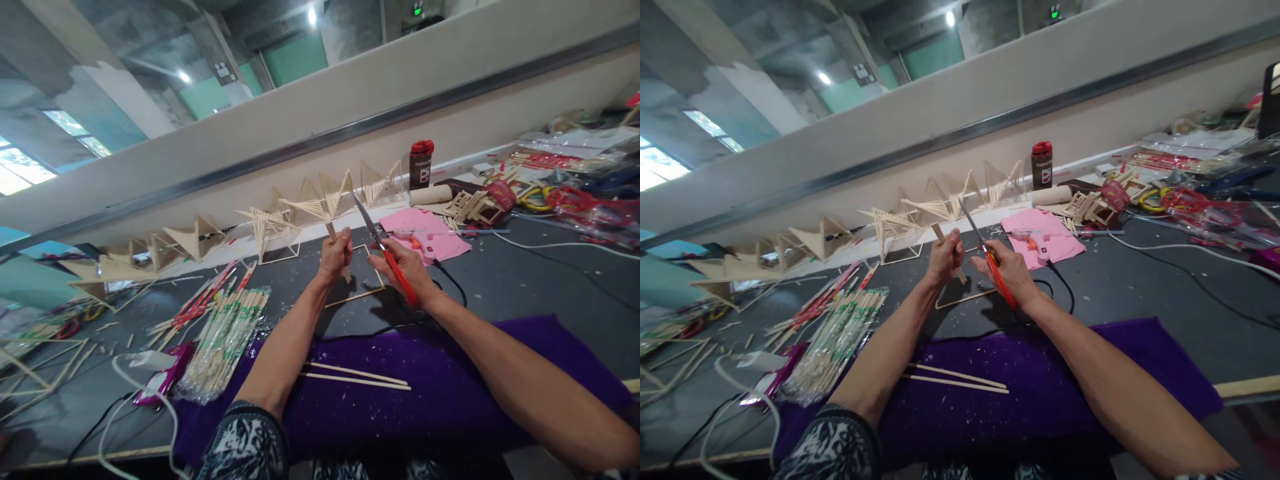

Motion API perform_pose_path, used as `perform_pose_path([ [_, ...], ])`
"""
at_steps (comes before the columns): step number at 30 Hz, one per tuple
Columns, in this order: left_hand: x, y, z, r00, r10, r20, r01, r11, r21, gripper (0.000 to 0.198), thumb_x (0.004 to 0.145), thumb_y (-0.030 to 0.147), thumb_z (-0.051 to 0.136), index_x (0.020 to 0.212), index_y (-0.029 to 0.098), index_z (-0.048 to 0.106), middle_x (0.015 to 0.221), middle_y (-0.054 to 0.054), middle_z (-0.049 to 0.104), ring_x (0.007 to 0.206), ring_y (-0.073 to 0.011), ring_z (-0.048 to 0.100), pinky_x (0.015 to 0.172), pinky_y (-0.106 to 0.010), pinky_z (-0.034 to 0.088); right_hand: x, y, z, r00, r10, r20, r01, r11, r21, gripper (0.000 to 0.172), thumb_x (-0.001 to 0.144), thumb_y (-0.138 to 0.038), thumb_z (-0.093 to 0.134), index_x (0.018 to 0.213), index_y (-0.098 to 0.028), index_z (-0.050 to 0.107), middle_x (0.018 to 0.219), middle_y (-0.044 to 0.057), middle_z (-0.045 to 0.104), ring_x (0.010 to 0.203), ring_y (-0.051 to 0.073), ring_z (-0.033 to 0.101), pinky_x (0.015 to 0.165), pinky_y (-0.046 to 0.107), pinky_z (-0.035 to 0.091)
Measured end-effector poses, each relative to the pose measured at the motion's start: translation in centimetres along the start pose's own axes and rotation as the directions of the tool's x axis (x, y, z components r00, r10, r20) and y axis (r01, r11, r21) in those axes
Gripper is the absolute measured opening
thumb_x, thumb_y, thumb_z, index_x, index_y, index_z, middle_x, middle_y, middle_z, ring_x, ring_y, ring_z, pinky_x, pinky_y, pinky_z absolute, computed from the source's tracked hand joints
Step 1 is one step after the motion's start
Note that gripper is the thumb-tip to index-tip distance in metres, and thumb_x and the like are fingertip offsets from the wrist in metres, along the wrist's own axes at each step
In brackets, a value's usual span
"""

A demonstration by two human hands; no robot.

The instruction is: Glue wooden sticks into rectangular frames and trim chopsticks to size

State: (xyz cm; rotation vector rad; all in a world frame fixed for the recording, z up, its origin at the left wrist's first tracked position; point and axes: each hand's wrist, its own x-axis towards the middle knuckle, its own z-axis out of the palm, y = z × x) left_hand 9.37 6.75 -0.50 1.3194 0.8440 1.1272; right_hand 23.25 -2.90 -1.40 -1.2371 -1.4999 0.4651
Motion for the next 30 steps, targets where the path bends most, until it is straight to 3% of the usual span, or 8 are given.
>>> perform_pose_path([
  [6, -1.6, 1.7, -0.3, 0.995, -0.045, 0.089, 0.056, 0.991, -0.125, 0.046, 0.073, 0.052, 0.057, 0.049, 0.016, 0.04, 0.033, 0.009, 0.026, 0.028, -0.0025, 0.021, 0.031, -0.018, 0.01, -0.3, -0.6, -0.1, 0.999, 0.015, 0.03, -0.016, 1.0, 0.012, 0.034, 0.078, -0.044, 0.052, 0.1, -0.018, 0.057, 0.057, -0.005, 0.046, 0.05, 0.011, 0.039, 0.052, 0.022, 0.035],
  [9, -4.0, 3.5, -1.0, 0.984, -0.081, 0.159, 0.12, 0.96, -0.253, 0.046, 0.075, 0.049, 0.055, 0.048, 0.016, 0.037, 0.034, 0.009, 0.023, 0.028, -0.0027, 0.019, 0.031, -0.017, 0.01, -0.5, -0.9, -0.2, 0.999, 0.03, 0.045, -0.031, 0.999, 0.025, 0.035, 0.079, -0.045, 0.051, 0.102, -0.019, 0.057, 0.056, -0.004, 0.047, 0.05, 0.011, 0.042, 0.052, 0.023, 0.036],
  [13, -7.9, 5.1, -1.9, 0.948, -0.154, 0.279, 0.236, 0.926, -0.293, 0.046, 0.079, 0.045, 0.052, 0.047, 0.016, 0.038, 0.036, 0.008, 0.024, 0.027, -0.003, 0.019, 0.031, -0.017, 0.01, -0.9, -1.0, 0.0, 0.996, 0.023, 0.088, -0.026, 0.999, 0.028, 0.036, 0.08, -0.047, 0.049, 0.101, -0.019, 0.057, 0.057, -0.003, 0.049, 0.051, 0.013, 0.044, 0.051, 0.023, 0.037],
  [17, -10.6, 5.9, -2.7, 0.946, -0.17, 0.276, 0.246, 0.932, -0.266, 0.047, 0.079, 0.046, 0.052, 0.046, 0.016, 0.037, 0.035, 0.008, 0.023, 0.028, -0.0033, 0.019, 0.031, -0.017, 0.01, -1.2, -0.4, 0.7, 0.993, -0.003, 0.118, 0.007, 0.999, -0.035, 0.041, 0.078, -0.052, 0.05, 0.1, -0.018, 0.058, 0.056, -0.003, 0.049, 0.05, 0.012, 0.043, 0.049, 0.022, 0.036],
  [20, -11.5, 6.1, -3.3, 0.956, -0.152, 0.249, 0.203, 0.96, -0.191, 0.046, 0.077, 0.047, 0.053, 0.047, 0.016, 0.039, 0.034, 0.008, 0.023, 0.028, -0.003, 0.018, 0.032, -0.018, 0.009, -1.3, 0.1, 1.2, 0.99, -0.011, 0.138, 0.019, 0.998, -0.057, 0.043, 0.077, -0.054, 0.05, 0.1, -0.018, 0.058, 0.055, -0.004, 0.048, 0.048, 0.011, 0.042, 0.048, 0.021, 0.036],
  [24, -12.0, 6.2, -4.0, 0.978, -0.124, 0.168, 0.119, 0.992, 0.04, 0.048, 0.076, 0.053, 0.052, 0.048, 0.015, 0.042, 0.035, 0.007, 0.028, 0.03, -0.0026, 0.021, 0.034, -0.019, 0.012, -1.5, 0.5, 1.6, 0.989, 0.001, 0.147, 0.006, 0.999, -0.05, 0.045, 0.076, -0.055, 0.05, 0.1, -0.019, 0.058, 0.055, -0.003, 0.049, 0.047, 0.011, 0.041, 0.046, 0.022, 0.036],
  [30, -12.3, 7.2, -4.6, 0.992, 0.008, 0.123, -0.051, 0.933, 0.357, 0.052, 0.079, 0.055, 0.045, 0.046, 0.014, 0.043, 0.038, 0.005, 0.034, 0.036, -0.0037, 0.029, 0.039, -0.02, 0.021, -1.7, 0.6, 1.9, 0.981, 0.043, 0.189, -0.032, 0.998, -0.06, 0.043, 0.077, -0.052, 0.05, 0.103, -0.019, 0.056, 0.054, -0.003, 0.048, 0.045, 0.011, 0.042, 0.043, 0.021, 0.036],
])
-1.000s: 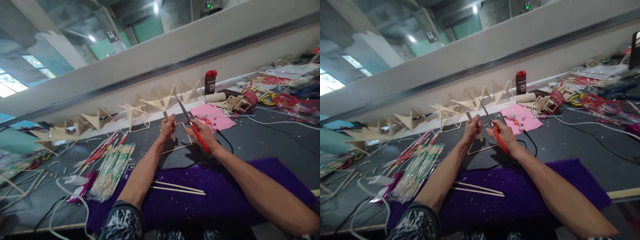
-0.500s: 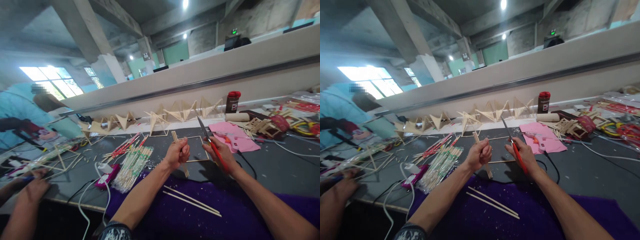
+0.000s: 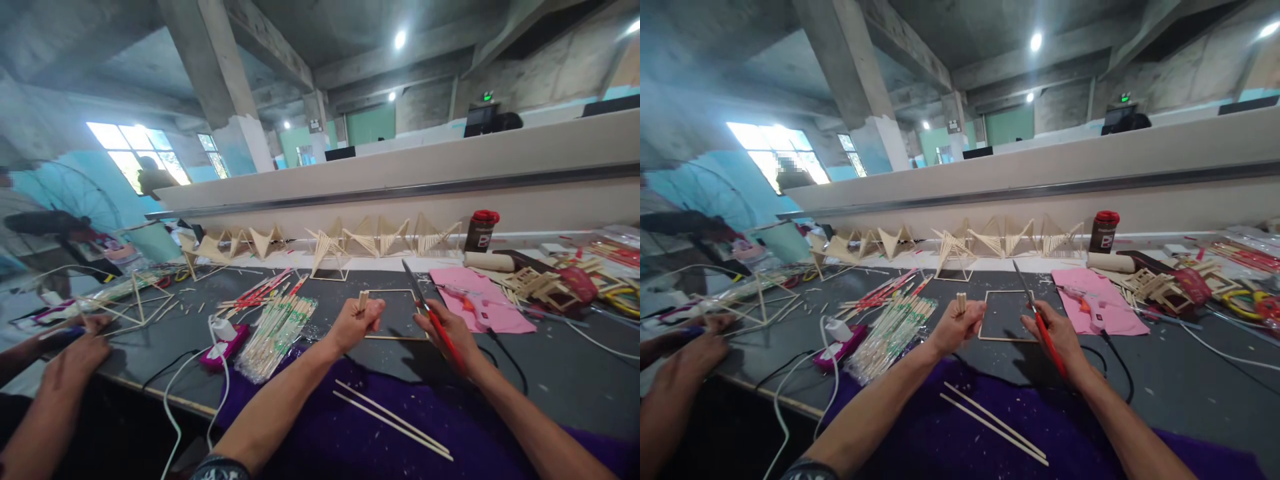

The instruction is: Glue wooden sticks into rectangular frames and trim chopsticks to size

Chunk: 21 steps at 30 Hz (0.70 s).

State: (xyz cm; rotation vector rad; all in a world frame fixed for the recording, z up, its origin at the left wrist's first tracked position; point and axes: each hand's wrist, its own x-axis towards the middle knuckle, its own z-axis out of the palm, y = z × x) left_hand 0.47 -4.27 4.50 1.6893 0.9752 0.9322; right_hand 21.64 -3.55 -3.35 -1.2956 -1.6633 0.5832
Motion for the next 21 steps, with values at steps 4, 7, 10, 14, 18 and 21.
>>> perform_pose_path([
  [4, -0.5, 0.3, -0.6, 0.999, 0.051, -0.001, -0.051, 0.992, 0.117, 0.052, 0.083, 0.052, 0.041, 0.046, 0.015, 0.044, 0.039, 0.004, 0.035, 0.039, -0.0048, 0.031, 0.042, -0.02, 0.024, -0.2, 0.0, 0.2, 0.999, -0.037, 0.008, 0.037, 0.998, -0.043, 0.042, 0.078, -0.052, 0.05, 0.104, -0.019, 0.056, 0.056, -0.001, 0.053, 0.048, 0.012, 0.047, 0.045, 0.022, 0.039],
  [7, -1.5, 0.6, -0.7, 0.996, 0.093, 0.009, -0.093, 0.982, 0.164, 0.051, 0.085, 0.049, 0.037, 0.047, 0.015, 0.044, 0.042, 0.003, 0.038, 0.043, -0.0058, 0.035, 0.046, -0.02, 0.029, -0.5, 0.1, 0.2, 0.999, -0.035, 0.03, 0.037, 0.997, -0.067, 0.042, 0.078, -0.051, 0.049, 0.105, -0.019, 0.056, 0.055, -0.001, 0.054, 0.045, 0.013, 0.048, 0.044, 0.022, 0.039],
  [10, -3.0, 1.2, -1.0, 0.982, 0.184, 0.03, -0.184, 0.934, 0.307, 0.048, 0.085, 0.042, 0.037, 0.047, 0.015, 0.045, 0.049, 0.001, 0.046, 0.049, -0.0067, 0.042, 0.052, -0.019, 0.033, -0.7, 0.5, 0.1, 0.999, -0.007, 0.047, 0.011, 0.996, -0.089, 0.046, 0.076, -0.055, 0.051, 0.104, -0.02, 0.056, 0.06, 0.0, 0.059, 0.046, 0.013, 0.051, 0.044, 0.022, 0.039],
  [14, -5.4, 1.9, -2.5, 0.988, 0.154, 0.023, -0.138, 0.801, 0.583, 0.039, 0.084, 0.036, 0.039, 0.053, 0.015, 0.048, 0.05, 0.003, 0.044, 0.049, -0.0058, 0.037, 0.05, -0.019, 0.029, -0.8, 0.9, 0.1, 0.997, 0.015, 0.082, -0.006, 0.994, -0.107, 0.049, 0.075, -0.059, 0.051, 0.106, -0.021, 0.054, 0.067, 0.001, 0.062, 0.049, 0.014, 0.054, 0.046, 0.022, 0.042],
  [18, -7.7, 1.9, -4.7, 0.985, 0.092, -0.149, 0.04, 0.711, 0.702, 0.043, 0.084, 0.041, 0.039, 0.05, 0.015, 0.042, 0.046, 0.005, 0.033, 0.046, -0.0056, 0.029, 0.047, -0.02, 0.023, -0.9, 0.9, 0.1, 0.995, -0.012, 0.094, 0.025, 0.989, -0.144, 0.049, 0.074, -0.06, 0.05, 0.104, -0.021, 0.054, 0.066, 0.001, 0.062, 0.05, 0.014, 0.056, 0.05, 0.022, 0.043],
  [21, -9.1, 1.6, -5.6, 0.968, 0.064, -0.241, 0.133, 0.687, 0.714, 0.042, 0.079, 0.045, 0.047, 0.05, 0.015, 0.039, 0.046, 0.006, 0.031, 0.047, -0.0055, 0.028, 0.046, -0.02, 0.021, -0.9, 0.9, 0.1, 0.996, -0.028, 0.082, 0.043, 0.981, -0.188, 0.048, 0.074, -0.06, 0.05, 0.102, -0.021, 0.056, 0.07, 0.002, 0.065, 0.057, 0.016, 0.06, 0.052, 0.022, 0.045],
])
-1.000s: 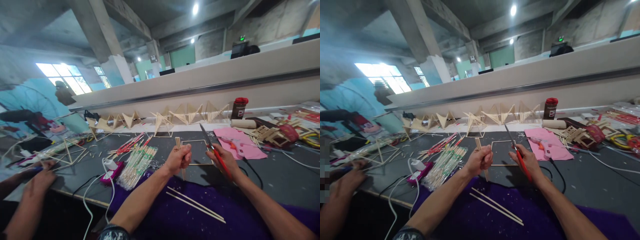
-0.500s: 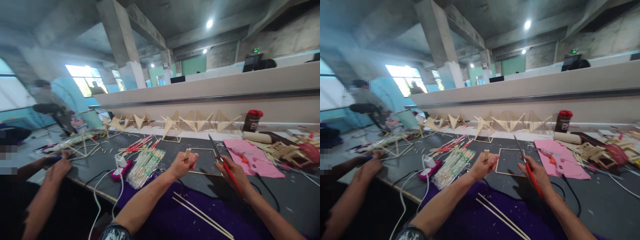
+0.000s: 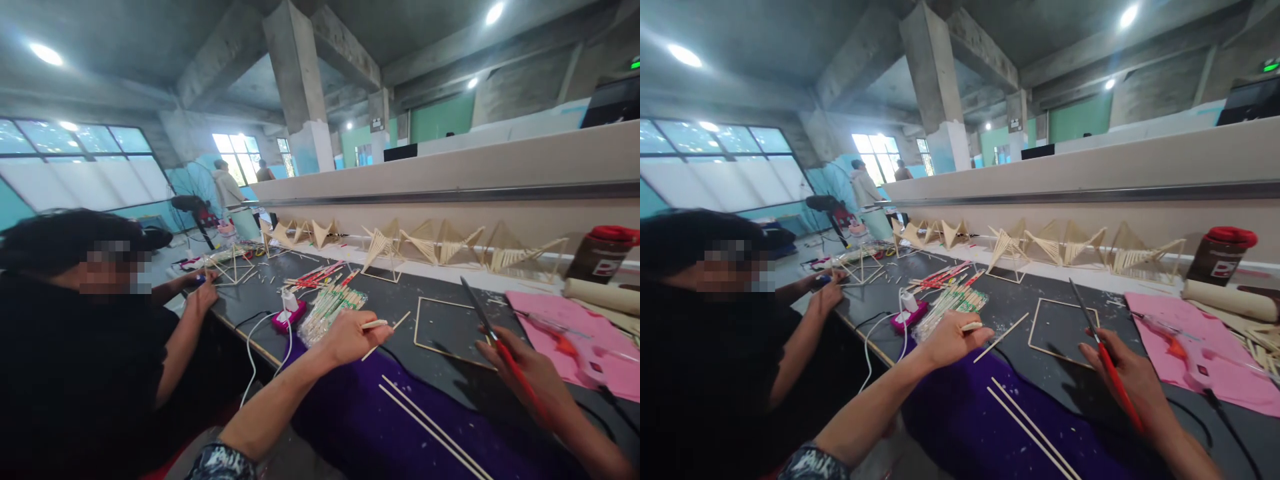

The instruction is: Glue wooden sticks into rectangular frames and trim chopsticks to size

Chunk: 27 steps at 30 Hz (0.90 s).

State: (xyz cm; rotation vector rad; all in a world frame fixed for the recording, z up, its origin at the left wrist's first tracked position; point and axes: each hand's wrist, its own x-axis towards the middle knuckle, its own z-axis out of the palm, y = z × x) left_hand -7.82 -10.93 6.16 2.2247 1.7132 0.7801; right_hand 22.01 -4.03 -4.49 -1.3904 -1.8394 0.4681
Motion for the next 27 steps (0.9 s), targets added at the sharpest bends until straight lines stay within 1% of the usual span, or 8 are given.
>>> perform_pose_path([
  [3, -0.9, -0.6, 0.1, 0.999, -0.052, 0.003, 0.052, 0.999, 0.015, 0.041, 0.075, 0.046, 0.052, 0.052, 0.016, 0.04, 0.047, 0.006, 0.032, 0.047, -0.0053, 0.028, 0.045, -0.019, 0.021, 0.0, 0.4, 0.2, 1.0, -0.001, 0.01, 0.002, 0.999, -0.032, 0.046, 0.075, -0.058, 0.049, 0.101, -0.022, 0.057, 0.072, 0.003, 0.066, 0.059, 0.016, 0.061, 0.053, 0.022, 0.045],
  [6, -1.0, -1.0, 1.0, 0.997, -0.073, 0.027, 0.073, 0.997, 0.013, 0.039, 0.076, 0.045, 0.052, 0.052, 0.015, 0.042, 0.047, 0.006, 0.034, 0.047, -0.0052, 0.029, 0.045, -0.019, 0.021, 0.0, 0.9, 0.5, 0.999, -0.024, 0.023, 0.025, 0.998, -0.053, 0.047, 0.075, -0.057, 0.05, 0.105, -0.021, 0.056, 0.073, 0.003, 0.067, 0.057, 0.016, 0.061, 0.051, 0.022, 0.044],
  [10, -0.1, -0.6, 2.2, 0.997, -0.057, 0.044, 0.057, 0.998, -0.009, 0.038, 0.076, 0.043, 0.052, 0.052, 0.015, 0.044, 0.046, 0.006, 0.034, 0.047, -0.0054, 0.031, 0.046, -0.02, 0.021, 0.2, 1.0, 0.6, 0.998, -0.049, 0.042, 0.052, 0.997, -0.063, 0.048, 0.075, -0.058, 0.049, 0.105, -0.021, 0.057, 0.072, 0.003, 0.068, 0.055, 0.016, 0.061, 0.049, 0.022, 0.044],
  [14, 0.5, 0.0, 2.7, 0.997, -0.016, 0.074, 0.018, 1.0, -0.025, 0.039, 0.079, 0.043, 0.048, 0.051, 0.015, 0.044, 0.046, 0.005, 0.034, 0.047, -0.0059, 0.033, 0.047, -0.02, 0.022, 0.2, 0.2, 0.2, 0.997, -0.073, 0.026, 0.075, 0.993, -0.092, 0.048, 0.074, -0.06, 0.047, 0.099, -0.021, 0.059, 0.064, 0.003, 0.065, 0.052, 0.018, 0.061, 0.046, 0.025, 0.042],
  [17, 0.5, -0.1, 2.4, 0.997, -0.013, 0.082, 0.015, 0.999, -0.028, 0.041, 0.081, 0.044, 0.044, 0.051, 0.015, 0.045, 0.048, 0.005, 0.036, 0.049, -0.0067, 0.034, 0.048, -0.02, 0.024, 0.1, -0.4, -0.3, 0.992, -0.123, 0.034, 0.126, 0.985, -0.118, 0.045, 0.077, -0.057, 0.048, 0.101, -0.02, 0.058, 0.067, 0.004, 0.065, 0.056, 0.018, 0.061, 0.049, 0.025, 0.041],
  [21, 0.8, -1.4, 1.4, 0.997, -0.063, 0.054, 0.06, 0.997, 0.053, 0.045, 0.082, 0.047, 0.043, 0.05, 0.016, 0.044, 0.048, 0.004, 0.039, 0.05, -0.0076, 0.035, 0.052, -0.021, 0.027, 0.4, -0.6, -0.6, 0.99, -0.113, 0.079, 0.119, 0.989, -0.085, 0.043, 0.08, -0.053, 0.048, 0.105, -0.019, 0.056, 0.066, 0.002, 0.063, 0.056, 0.016, 0.058, 0.053, 0.024, 0.04],
  [25, 1.5, -2.8, 0.5, 0.994, -0.108, -0.01, 0.109, 0.984, 0.138, 0.043, 0.083, 0.046, 0.039, 0.057, 0.016, 0.054, 0.054, 0.003, 0.05, 0.055, -0.0096, 0.043, 0.056, -0.021, 0.032, 0.5, -0.6, -0.8, 0.991, -0.097, 0.097, 0.103, 0.993, -0.052, 0.04, 0.08, -0.052, 0.049, 0.104, -0.021, 0.055, 0.06, 0.0, 0.059, 0.051, 0.013, 0.054, 0.051, 0.023, 0.038],
  [27, 1.7, -3.4, 0.4, 0.994, -0.11, -0.001, 0.107, 0.971, 0.214, 0.04, 0.083, 0.045, 0.038, 0.063, 0.016, 0.057, 0.059, 0.002, 0.054, 0.058, -0.0101, 0.045, 0.057, -0.021, 0.031, 0.5, -0.6, -0.7, 0.99, -0.098, 0.101, 0.103, 0.993, -0.048, 0.038, 0.08, -0.051, 0.05, 0.103, -0.021, 0.055, 0.06, -0.001, 0.059, 0.051, 0.013, 0.054, 0.051, 0.022, 0.038],
])
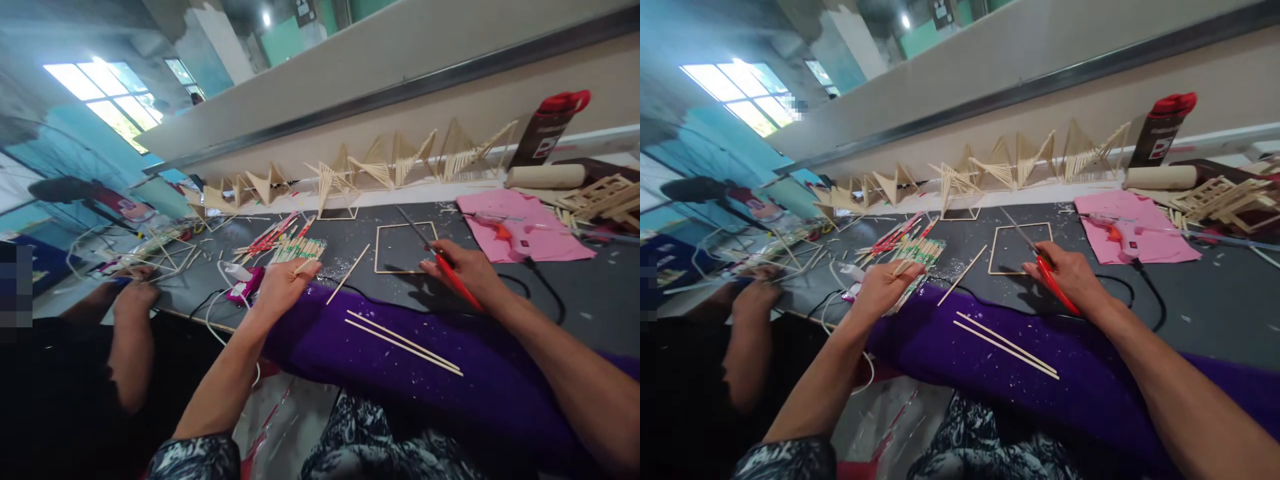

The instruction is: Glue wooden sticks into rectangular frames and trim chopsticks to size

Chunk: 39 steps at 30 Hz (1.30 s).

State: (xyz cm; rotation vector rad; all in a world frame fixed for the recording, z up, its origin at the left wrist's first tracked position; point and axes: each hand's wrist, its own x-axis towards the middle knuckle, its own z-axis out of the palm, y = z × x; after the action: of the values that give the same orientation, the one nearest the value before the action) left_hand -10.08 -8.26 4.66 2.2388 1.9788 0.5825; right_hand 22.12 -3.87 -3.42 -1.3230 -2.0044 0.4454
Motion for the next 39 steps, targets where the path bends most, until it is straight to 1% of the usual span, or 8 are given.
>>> perform_pose_path([
  [6, 2.0, 0.2, 1.0, 0.992, 0.061, 0.113, -0.079, 0.984, 0.161, 0.036, 0.083, 0.04, 0.039, 0.066, 0.017, 0.061, 0.058, 0.001, 0.055, 0.056, -0.0103, 0.047, 0.054, -0.021, 0.028, 0.0, 0.2, 0.2, 1.0, -0.014, -0.012, 0.014, 1.0, -0.012, 0.038, 0.08, -0.051, 0.05, 0.102, -0.02, 0.055, 0.063, 0.0, 0.06, 0.052, 0.012, 0.054, 0.051, 0.022, 0.037],
  [14, 5.8, 1.2, 3.8, 0.959, -0.031, 0.28, -0.081, 0.923, 0.377, 0.035, 0.069, 0.044, 0.059, 0.094, 0.021, 0.067, 0.081, -0.008, 0.067, 0.077, -0.0217, 0.059, 0.062, -0.025, 0.036, 0.1, 0.3, 0.1, 1.0, -0.02, -0.011, 0.02, 0.999, -0.025, 0.036, 0.08, -0.048, 0.05, 0.103, -0.021, 0.055, 0.063, 0.0, 0.06, 0.053, 0.014, 0.055, 0.052, 0.023, 0.036],
  [17, 5.8, 0.3, 4.9, 0.932, -0.045, 0.359, -0.097, 0.925, 0.368, 0.026, 0.068, 0.037, 0.061, 0.088, 0.021, 0.068, 0.079, -0.007, 0.067, 0.077, -0.0211, 0.06, 0.062, -0.025, 0.036, 0.2, 0.5, 0.1, 1.0, -0.018, -0.017, 0.017, 1.0, -0.022, 0.036, 0.08, -0.049, 0.05, 0.103, -0.022, 0.055, 0.065, 0.001, 0.062, 0.055, 0.015, 0.057, 0.052, 0.023, 0.037],
  [19, 5.3, -0.5, 4.8, 0.942, -0.028, 0.335, -0.093, 0.937, 0.338, 0.019, 0.071, 0.032, 0.057, 0.081, 0.021, 0.068, 0.075, -0.005, 0.067, 0.073, -0.0185, 0.059, 0.061, -0.024, 0.035, 0.2, 0.6, 0.2, 1.0, -0.017, -0.022, 0.016, 1.0, -0.021, 0.036, 0.08, -0.05, 0.05, 0.103, -0.022, 0.055, 0.065, 0.001, 0.063, 0.054, 0.015, 0.057, 0.052, 0.023, 0.037],
  [24, 4.0, -2.3, 1.8, 0.994, -0.062, 0.092, 0.044, 0.98, 0.193, 0.022, 0.073, 0.032, 0.051, 0.08, 0.018, 0.066, 0.071, -0.002, 0.065, 0.066, -0.0139, 0.055, 0.059, -0.022, 0.035, 0.1, 0.4, 0.2, 1.0, -0.01, -0.014, 0.01, 0.999, -0.048, 0.038, 0.079, -0.05, 0.05, 0.104, -0.022, 0.055, 0.065, 0.001, 0.063, 0.053, 0.014, 0.057, 0.05, 0.022, 0.036],
  [31, 2.1, -1.7, -3.0, 0.985, -0.147, -0.087, 0.158, 0.979, 0.129, 0.026, 0.073, 0.039, 0.05, 0.076, 0.018, 0.064, 0.061, 0.002, 0.059, 0.055, -0.011, 0.049, 0.054, -0.021, 0.033, 0.0, 0.3, 0.2, 1.0, 0.001, 0.018, -0.001, 1.0, -0.028, 0.041, 0.079, -0.053, 0.05, 0.106, -0.022, 0.055, 0.065, 0.001, 0.064, 0.058, 0.017, 0.06, 0.053, 0.024, 0.039],
  [36, -0.7, -0.8, -5.7, 0.976, -0.173, -0.129, 0.195, 0.962, 0.189, 0.024, 0.073, 0.04, 0.05, 0.078, 0.02, 0.063, 0.065, 0.002, 0.062, 0.059, -0.0129, 0.052, 0.055, -0.021, 0.034, 0.0, 0.4, 0.3, 1.0, -0.01, 0.005, 0.01, 0.999, -0.034, 0.041, 0.078, -0.053, 0.051, 0.106, -0.022, 0.055, 0.066, 0.001, 0.064, 0.057, 0.017, 0.06, 0.053, 0.024, 0.039],
  [39, -3.4, -0.6, -7.4, 0.988, -0.153, -0.02, 0.154, 0.958, 0.241, 0.023, 0.075, 0.041, 0.048, 0.075, 0.022, 0.061, 0.065, 0.002, 0.062, 0.06, -0.013, 0.053, 0.057, -0.021, 0.034, 0.0, 0.5, 0.4, 1.0, -0.022, 0.0, 0.022, 0.999, -0.043, 0.041, 0.078, -0.053, 0.051, 0.105, -0.022, 0.055, 0.065, 0.001, 0.064, 0.056, 0.016, 0.06, 0.052, 0.023, 0.038],
])
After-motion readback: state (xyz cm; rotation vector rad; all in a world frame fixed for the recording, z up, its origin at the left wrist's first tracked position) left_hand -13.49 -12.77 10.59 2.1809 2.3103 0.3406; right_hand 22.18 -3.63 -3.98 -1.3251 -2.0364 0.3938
